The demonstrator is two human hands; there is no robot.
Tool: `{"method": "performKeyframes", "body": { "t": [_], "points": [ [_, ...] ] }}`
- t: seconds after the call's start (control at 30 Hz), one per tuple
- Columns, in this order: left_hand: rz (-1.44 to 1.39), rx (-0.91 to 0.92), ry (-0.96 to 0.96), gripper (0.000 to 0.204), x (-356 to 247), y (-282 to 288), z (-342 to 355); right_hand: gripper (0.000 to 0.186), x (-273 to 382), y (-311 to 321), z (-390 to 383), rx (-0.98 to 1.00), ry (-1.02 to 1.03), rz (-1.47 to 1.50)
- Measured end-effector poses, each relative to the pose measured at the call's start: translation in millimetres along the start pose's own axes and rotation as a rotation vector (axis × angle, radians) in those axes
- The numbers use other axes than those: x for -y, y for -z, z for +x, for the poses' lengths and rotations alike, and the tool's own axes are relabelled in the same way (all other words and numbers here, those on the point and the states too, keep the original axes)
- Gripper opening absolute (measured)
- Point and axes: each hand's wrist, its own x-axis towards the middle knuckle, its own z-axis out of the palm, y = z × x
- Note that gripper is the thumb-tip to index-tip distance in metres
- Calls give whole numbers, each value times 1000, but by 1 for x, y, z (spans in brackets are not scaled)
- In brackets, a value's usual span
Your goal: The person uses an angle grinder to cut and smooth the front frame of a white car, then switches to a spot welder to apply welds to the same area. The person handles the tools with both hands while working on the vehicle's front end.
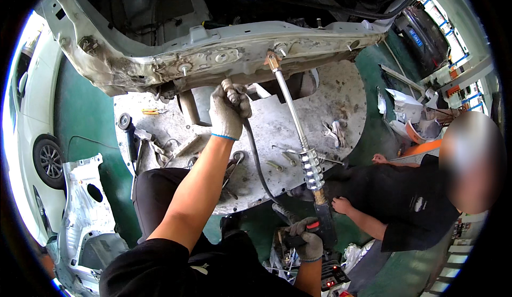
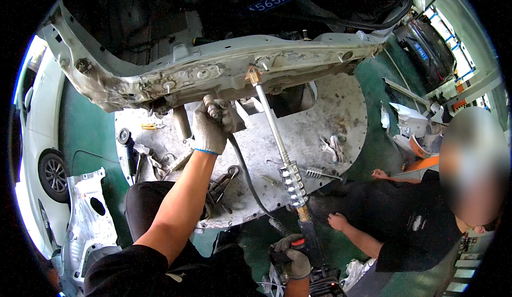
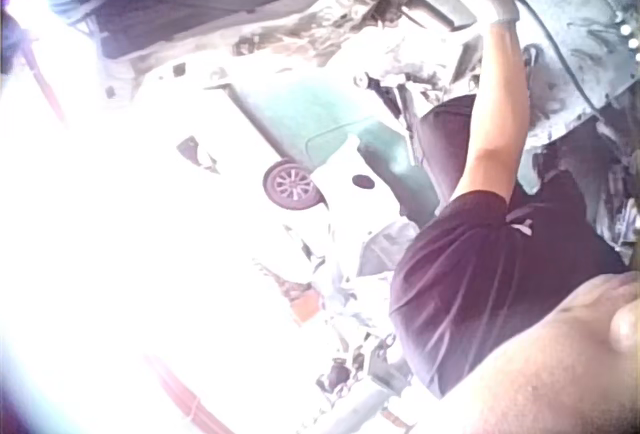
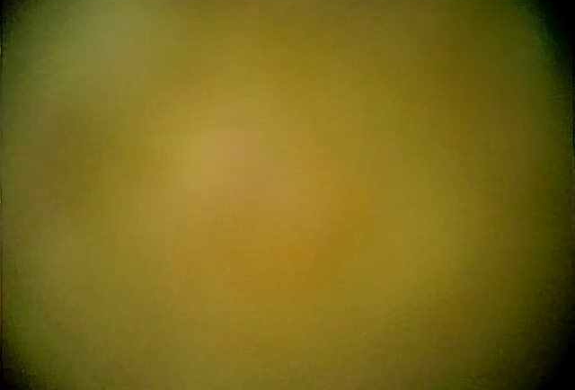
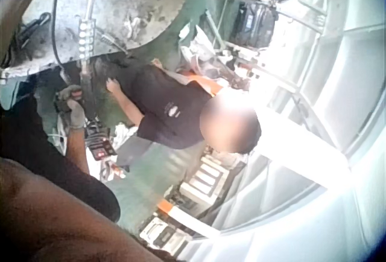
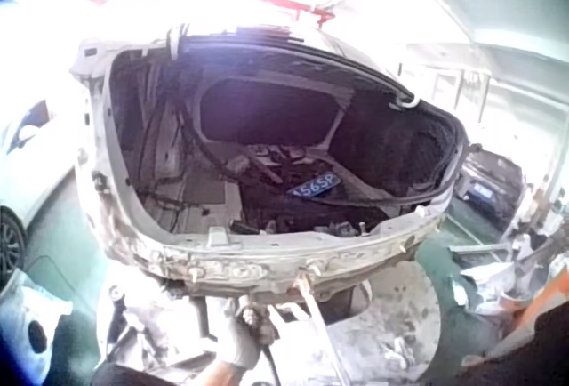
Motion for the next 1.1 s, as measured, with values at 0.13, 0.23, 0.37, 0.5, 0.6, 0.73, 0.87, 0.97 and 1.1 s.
{"method": "performKeyframes", "body": {
  "t": [0.13,0.23,0.37,0.5,0.6,0.73,0.87,0.97,1.1],
  "points": [
    [37,7,-61,46,2,7,27,38,4,-7,-1,13,-12,1],
    [333,-51,-32,43,-1,6,38,37,5,-16,-5,-38,6,19],
    [391,-31,-65,45,-2,8,42,37,4,-20,-6,-45,6,21],
    [455,-82,-54,50,-6,10,42,39,5,-16,-10,-96,-14,-13],
    [458,-87,-51,53,-7,9,45,39,3,-21,-7,-91,-3,14],
    [501,-106,-55,55,-11,2,39,36,-7,-7,-10,-47,-5,-66],
    [474,-97,-66,56,-12,-2,37,34,-11,4,-13,-43,0,-95],
    [484,-84,-112,55,-7,9,41,32,-3,-6,-16,-34,18,-128],
    [484,-88,-122,52,-10,4,37,29,8,-25,-18,-52,5,-186]
  ]
}}
